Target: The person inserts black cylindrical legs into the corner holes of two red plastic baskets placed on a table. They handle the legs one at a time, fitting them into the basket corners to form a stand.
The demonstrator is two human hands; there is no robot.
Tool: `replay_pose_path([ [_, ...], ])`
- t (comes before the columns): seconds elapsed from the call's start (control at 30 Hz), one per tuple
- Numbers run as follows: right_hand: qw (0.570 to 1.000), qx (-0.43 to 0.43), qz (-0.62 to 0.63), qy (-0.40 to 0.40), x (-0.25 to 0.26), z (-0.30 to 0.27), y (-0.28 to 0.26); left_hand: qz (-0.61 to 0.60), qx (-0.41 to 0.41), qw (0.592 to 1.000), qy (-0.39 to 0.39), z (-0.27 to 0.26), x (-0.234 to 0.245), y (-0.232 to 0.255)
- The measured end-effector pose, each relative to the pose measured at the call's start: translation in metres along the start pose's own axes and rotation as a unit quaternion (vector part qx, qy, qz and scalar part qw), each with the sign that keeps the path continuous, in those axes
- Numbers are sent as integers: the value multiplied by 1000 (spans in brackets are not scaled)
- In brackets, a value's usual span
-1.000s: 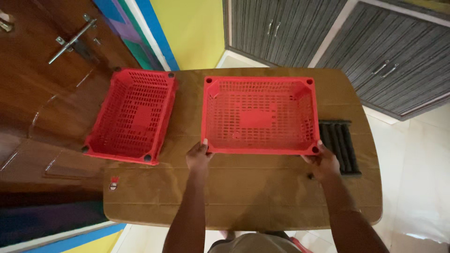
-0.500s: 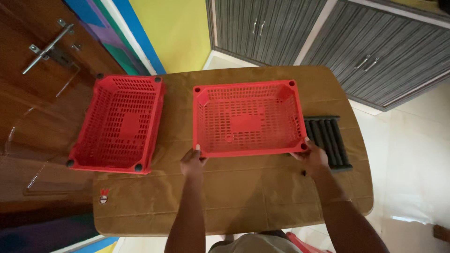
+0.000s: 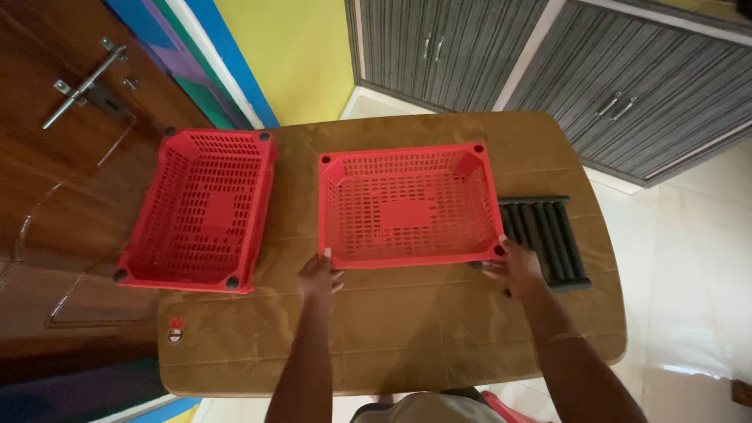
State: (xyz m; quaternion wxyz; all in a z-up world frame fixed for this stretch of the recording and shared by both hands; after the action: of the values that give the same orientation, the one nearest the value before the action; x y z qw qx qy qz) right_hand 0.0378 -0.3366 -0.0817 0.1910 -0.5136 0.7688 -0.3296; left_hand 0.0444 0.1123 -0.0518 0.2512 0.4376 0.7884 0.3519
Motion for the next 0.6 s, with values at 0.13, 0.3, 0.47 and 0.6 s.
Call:
replay_pose_path([
  [0.13,557,364,-743,74,8,23,-15,143,-16,990,-11,34,11,-2],
  [0.3,864,215,-450,70,30,43,-9,214,-52,976,3,71,28,-14],
  [0.47,833,254,-486,78,37,53,-5,177,-45,982,36,69,25,-18],
  [0.6,724,345,-587,105,36,56,-10,166,-15,986,33,56,24,-8],
])
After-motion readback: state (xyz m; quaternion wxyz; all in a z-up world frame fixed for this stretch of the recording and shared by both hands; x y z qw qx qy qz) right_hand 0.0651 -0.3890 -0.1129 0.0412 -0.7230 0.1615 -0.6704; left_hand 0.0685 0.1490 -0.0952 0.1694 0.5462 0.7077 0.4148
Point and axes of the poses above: each hand's wrist, its own z-axis towards the middle knuckle, its own x-axis out of the back of the hand, y = z × x, the point moved 2 cm from there along z, towards the middle knuckle, and after that the axes turned 10 degrees about -z, right-handed, at the moved point
